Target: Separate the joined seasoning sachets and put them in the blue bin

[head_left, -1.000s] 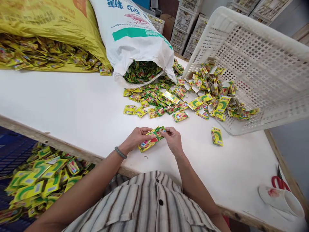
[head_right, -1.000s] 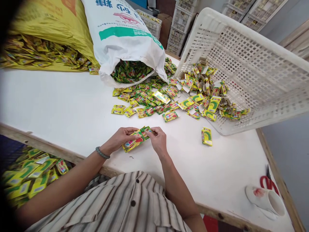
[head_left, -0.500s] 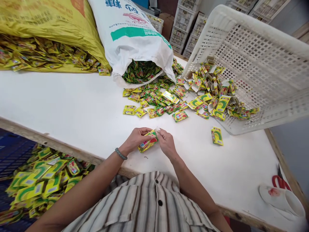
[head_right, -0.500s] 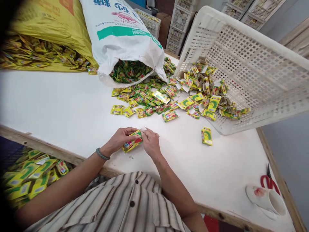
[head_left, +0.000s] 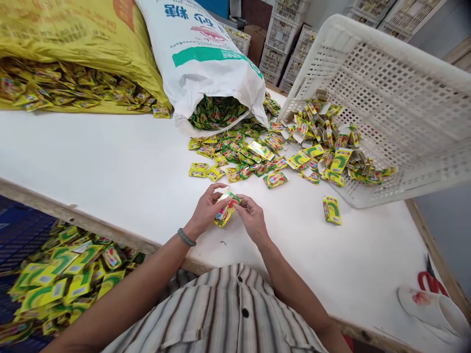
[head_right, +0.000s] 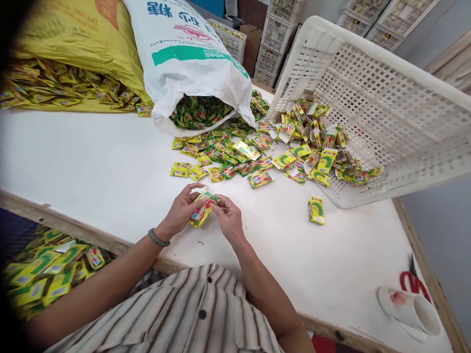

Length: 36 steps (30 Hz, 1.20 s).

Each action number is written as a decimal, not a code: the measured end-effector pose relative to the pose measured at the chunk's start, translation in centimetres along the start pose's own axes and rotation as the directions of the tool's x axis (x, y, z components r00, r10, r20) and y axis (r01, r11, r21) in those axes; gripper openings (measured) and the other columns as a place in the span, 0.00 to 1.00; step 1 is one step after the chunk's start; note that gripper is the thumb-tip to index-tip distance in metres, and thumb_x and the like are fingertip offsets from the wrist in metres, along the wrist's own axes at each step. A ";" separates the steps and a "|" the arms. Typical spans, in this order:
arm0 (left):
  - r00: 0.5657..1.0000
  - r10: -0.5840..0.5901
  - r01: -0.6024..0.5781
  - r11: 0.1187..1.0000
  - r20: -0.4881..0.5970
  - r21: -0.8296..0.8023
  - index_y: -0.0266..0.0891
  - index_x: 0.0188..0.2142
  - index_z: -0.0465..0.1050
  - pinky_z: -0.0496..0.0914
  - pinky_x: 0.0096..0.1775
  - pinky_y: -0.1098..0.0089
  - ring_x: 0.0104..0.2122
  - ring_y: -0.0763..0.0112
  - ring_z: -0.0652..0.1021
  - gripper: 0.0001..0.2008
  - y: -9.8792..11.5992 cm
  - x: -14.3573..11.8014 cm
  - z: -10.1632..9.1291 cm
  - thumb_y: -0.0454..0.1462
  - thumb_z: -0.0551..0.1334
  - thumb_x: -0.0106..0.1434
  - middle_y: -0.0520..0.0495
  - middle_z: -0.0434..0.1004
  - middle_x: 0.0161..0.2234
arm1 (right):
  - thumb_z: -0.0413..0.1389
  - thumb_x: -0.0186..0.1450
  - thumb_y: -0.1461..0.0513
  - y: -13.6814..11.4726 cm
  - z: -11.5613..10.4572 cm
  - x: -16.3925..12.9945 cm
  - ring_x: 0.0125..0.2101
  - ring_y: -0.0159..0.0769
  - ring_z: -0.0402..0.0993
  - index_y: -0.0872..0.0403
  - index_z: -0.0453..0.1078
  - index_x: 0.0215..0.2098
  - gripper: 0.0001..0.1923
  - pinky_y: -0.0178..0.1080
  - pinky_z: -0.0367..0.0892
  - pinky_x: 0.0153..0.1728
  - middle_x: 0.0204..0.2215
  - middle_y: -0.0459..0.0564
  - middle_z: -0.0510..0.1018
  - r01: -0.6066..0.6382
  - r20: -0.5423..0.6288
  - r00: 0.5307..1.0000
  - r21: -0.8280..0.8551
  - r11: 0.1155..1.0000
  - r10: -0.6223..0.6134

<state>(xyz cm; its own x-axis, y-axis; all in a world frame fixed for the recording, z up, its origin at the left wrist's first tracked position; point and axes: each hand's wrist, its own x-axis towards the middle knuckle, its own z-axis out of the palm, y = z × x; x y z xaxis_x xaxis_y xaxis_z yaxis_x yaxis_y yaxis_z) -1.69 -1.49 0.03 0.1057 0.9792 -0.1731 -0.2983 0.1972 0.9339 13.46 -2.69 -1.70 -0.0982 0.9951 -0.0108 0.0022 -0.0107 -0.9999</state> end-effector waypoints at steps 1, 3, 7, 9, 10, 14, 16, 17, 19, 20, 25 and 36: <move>1.000 0.002 -0.002 1.000 0.026 0.010 0.41 0.47 0.66 0.67 0.26 0.76 0.24 0.74 0.75 0.25 0.0 0.0 0.0 0.44 0.70 0.52 0.56 0.74 0.27 | 0.60 0.60 0.54 0.1 0.0 0.0 0.36 0.35 0.74 0.52 0.71 0.48 0.19 0.38 0.68 0.40 0.35 0.48 0.78 -0.013 0.006 1.000 0.038 0.999 0.012; 0.997 -0.005 0.003 1.000 0.071 0.026 0.40 0.45 0.67 0.68 0.28 0.75 0.26 0.74 0.75 0.23 -0.2 0.0 -0.1 0.44 0.70 0.52 0.55 0.73 0.28 | 0.61 0.58 0.54 0.1 0.0 0.0 0.31 0.33 0.72 0.51 0.70 0.48 0.20 0.36 0.68 0.36 0.30 0.45 0.76 -0.030 -0.022 0.999 0.062 0.998 0.032; 0.995 -0.019 0.014 0.999 0.098 0.051 0.40 0.44 0.69 0.67 0.28 0.74 0.26 0.73 0.74 0.21 -0.4 0.1 -0.3 0.44 0.70 0.53 0.55 0.72 0.27 | 0.61 0.59 0.53 -0.3 -0.3 -0.2 0.27 0.30 0.69 0.52 0.71 0.38 0.14 0.34 0.65 0.31 0.25 0.42 0.73 -0.043 -0.004 0.999 0.044 0.998 0.043; 0.996 -0.018 0.012 0.997 0.084 0.076 0.40 0.43 0.70 0.65 0.26 0.75 0.24 0.75 0.72 0.20 -0.4 0.1 -0.4 0.44 0.69 0.54 0.56 0.71 0.25 | 0.59 0.60 0.53 -0.3 -0.5 -0.2 0.27 0.30 0.68 0.53 0.72 0.32 0.12 0.34 0.64 0.32 0.26 0.43 0.73 -0.046 0.034 0.998 0.008 0.999 0.045; 0.997 -0.017 0.011 0.997 0.075 0.083 0.40 0.43 0.70 0.64 0.26 0.75 0.23 0.76 0.72 0.19 -0.5 0.1 -0.4 0.44 0.69 0.54 0.56 0.70 0.25 | 0.58 0.60 0.53 -0.3 -0.6 -0.2 0.27 0.30 0.67 0.53 0.72 0.32 0.11 0.34 0.64 0.32 0.26 0.43 0.73 -0.053 0.036 0.998 0.002 0.999 0.053; 0.994 -0.043 0.036 0.997 0.100 0.074 0.39 0.42 0.71 0.68 0.29 0.73 0.26 0.73 0.75 0.20 -0.5 0.1 -0.5 0.45 0.70 0.53 0.54 0.74 0.28 | 0.60 0.59 0.55 0.1 -0.9 0.3 0.27 0.30 0.69 0.50 0.69 0.49 0.20 0.34 0.66 0.32 0.27 0.41 0.75 -0.090 -0.007 0.996 0.051 0.995 0.090; 0.990 -0.069 0.061 0.996 0.122 0.066 0.40 0.42 0.69 0.69 0.31 0.71 0.27 0.71 0.77 0.21 -0.6 0.1 -0.5 0.44 0.70 0.51 0.53 0.76 0.28 | 0.60 0.59 0.56 0.1 -1.0 0.3 0.31 0.33 0.72 0.50 0.70 0.51 0.22 0.36 0.68 0.35 0.34 0.45 0.79 -0.063 0.010 0.998 -0.009 0.998 0.063; 0.990 -0.081 0.074 0.995 0.118 0.060 0.40 0.42 0.67 0.70 0.30 0.71 0.27 0.71 0.77 0.22 -0.5 0.1 -0.5 0.43 0.71 0.51 0.54 0.76 0.28 | 0.60 0.59 0.57 0.0 -1.1 0.3 0.34 0.34 0.73 0.50 0.72 0.50 0.19 0.37 0.68 0.38 0.38 0.47 0.80 -0.025 0.016 1.000 -0.069 0.997 0.026; 0.992 -0.097 0.093 0.995 0.086 0.044 0.41 0.41 0.64 0.69 0.28 0.72 0.24 0.72 0.76 0.24 -0.4 0.0 -0.5 0.43 0.72 0.49 0.56 0.76 0.25 | 0.60 0.60 0.58 -0.3 -1.1 0.0 0.42 0.38 0.73 0.49 0.76 0.45 0.15 0.39 0.68 0.42 0.43 0.48 0.80 0.062 0.012 0.998 -0.189 0.980 -0.060; 0.992 -0.104 0.101 0.994 0.067 0.039 0.41 0.40 0.63 0.68 0.27 0.73 0.23 0.72 0.76 0.25 -0.3 -0.1 -0.5 0.42 0.73 0.48 0.56 0.76 0.24 | 0.60 0.60 0.57 -0.5 -1.1 -0.1 0.44 0.39 0.73 0.48 0.77 0.44 0.14 0.40 0.68 0.44 0.43 0.48 0.80 0.086 0.008 0.996 -0.221 0.971 -0.086; 0.993 -0.109 0.107 0.993 0.038 0.051 0.40 0.38 0.64 0.68 0.26 0.73 0.22 0.71 0.76 0.26 -0.1 -0.3 -0.3 0.42 0.74 0.44 0.55 0.77 0.23 | 0.58 0.62 0.55 -1.1 -0.9 -0.4 0.39 0.38 0.76 0.49 0.79 0.37 0.11 0.41 0.69 0.43 0.36 0.48 0.83 0.000 0.007 1.000 -0.107 0.994 0.001; 0.992 -0.101 0.099 0.995 0.081 0.034 0.39 0.38 0.65 0.68 0.25 0.74 0.22 0.71 0.77 0.24 0.0 -0.4 -0.2 0.42 0.74 0.46 0.53 0.78 0.24 | 0.68 0.48 0.52 -1.3 -1.6 0.2 0.31 0.39 0.77 0.53 0.80 0.30 0.16 0.44 0.71 0.40 0.26 0.46 0.82 -0.213 -0.009 0.976 0.197 0.957 0.219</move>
<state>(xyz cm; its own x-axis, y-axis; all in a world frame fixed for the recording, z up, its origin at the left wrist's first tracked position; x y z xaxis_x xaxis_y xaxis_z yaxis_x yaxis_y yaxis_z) -1.89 -1.85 0.06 0.2115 0.9472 -0.2411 -0.2537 0.2914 0.9224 14.98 -2.32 -0.42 -0.0866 0.9694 -0.2298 -0.1732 -0.2418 -0.9548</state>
